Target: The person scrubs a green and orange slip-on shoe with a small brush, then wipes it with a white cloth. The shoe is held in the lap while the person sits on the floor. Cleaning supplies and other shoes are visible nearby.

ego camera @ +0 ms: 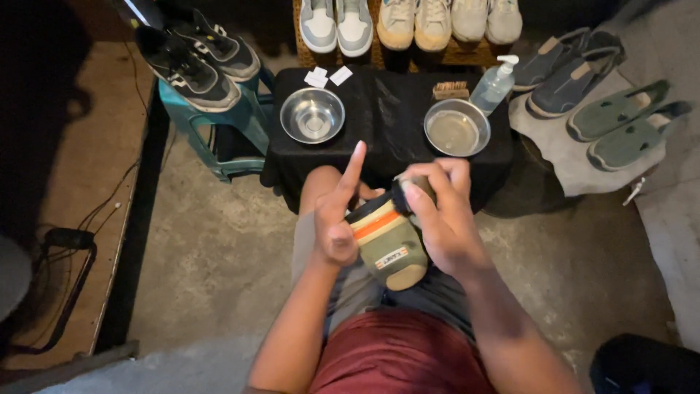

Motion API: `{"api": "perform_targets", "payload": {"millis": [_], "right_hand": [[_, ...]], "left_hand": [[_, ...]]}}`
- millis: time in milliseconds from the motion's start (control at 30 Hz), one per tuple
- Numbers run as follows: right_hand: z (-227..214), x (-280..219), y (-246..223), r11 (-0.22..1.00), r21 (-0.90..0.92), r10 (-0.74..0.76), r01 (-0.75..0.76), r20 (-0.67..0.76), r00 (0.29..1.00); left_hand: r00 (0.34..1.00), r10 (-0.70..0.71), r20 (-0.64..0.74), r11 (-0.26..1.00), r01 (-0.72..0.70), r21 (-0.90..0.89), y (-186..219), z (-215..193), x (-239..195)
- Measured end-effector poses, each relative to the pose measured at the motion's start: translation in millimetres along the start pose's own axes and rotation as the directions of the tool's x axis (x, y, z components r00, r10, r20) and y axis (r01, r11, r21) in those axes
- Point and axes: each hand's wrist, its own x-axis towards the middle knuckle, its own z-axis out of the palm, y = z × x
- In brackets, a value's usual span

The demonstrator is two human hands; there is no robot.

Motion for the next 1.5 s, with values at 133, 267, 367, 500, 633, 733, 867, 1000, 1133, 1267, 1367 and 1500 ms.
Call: {"api": "perform_targets", "payload": {"millis": [133,267,367,500,633,733,867,1000,1133,1267,1367,1500], "right_hand": [[-4,-1,-23,0.993,-0.057,-0.105,0.107,0.045,0.993],[-3,6,35,0.998,0.031,-0.055,0.054,0.027,0.998],[-6,3,27,0.999,0.046,-0.027,0.027,0.009,1.0],[-10,-5,-37,0.989,-0.048,-0.14,0.14,0.011,0.99],[-8,4,3,0.986,-0.072,-0.154,0.154,-0.004,0.988],[-1,13,48,0.991,0.114,-0.062,0.065,-0.025,0.998],[-2,3,14,0.992,0.121,-0.04,0.047,-0.062,0.997],[-6,-5,-40,0.988,-0.015,-0.156,0.155,-0.053,0.986],[-3,9,34,0.989,0.102,-0.098,0.104,-0.063,0.993],[-4,3,45,0.991,0.134,-0.011,0.018,-0.055,0.998],[-9,-7,5,0.994,0.107,-0.024,0.033,-0.087,0.996],[-11,-7,6,0.995,0.077,-0.061,0.069,-0.099,0.993]], "left_hand": [[1.0,-0.014,0.015,1.0,0.014,0.002,-3,10,2],[0.999,-0.047,-0.002,0.998,0.047,-0.03,-4,10,2],[0.999,-0.053,0.001,0.998,0.053,-0.03,-1,13,5],[0.997,-0.065,0.03,0.998,0.065,0.004,0,18,7],[0.998,-0.063,0.031,0.998,0.062,0.013,2,17,6],[0.997,-0.072,0.011,0.997,0.072,-0.004,2,15,5],[0.998,-0.057,0.02,0.998,0.057,0.007,3,17,6],[0.999,-0.021,0.044,0.999,0.02,0.04,-2,18,2],[1.0,-0.018,0.023,0.998,0.016,0.062,3,17,1],[1.0,-0.015,0.026,1.0,0.014,0.027,6,18,3],[0.999,-0.007,0.045,0.999,0.005,0.049,5,19,1],[0.998,0.015,0.054,0.993,-0.021,0.118,5,18,-3]]}}
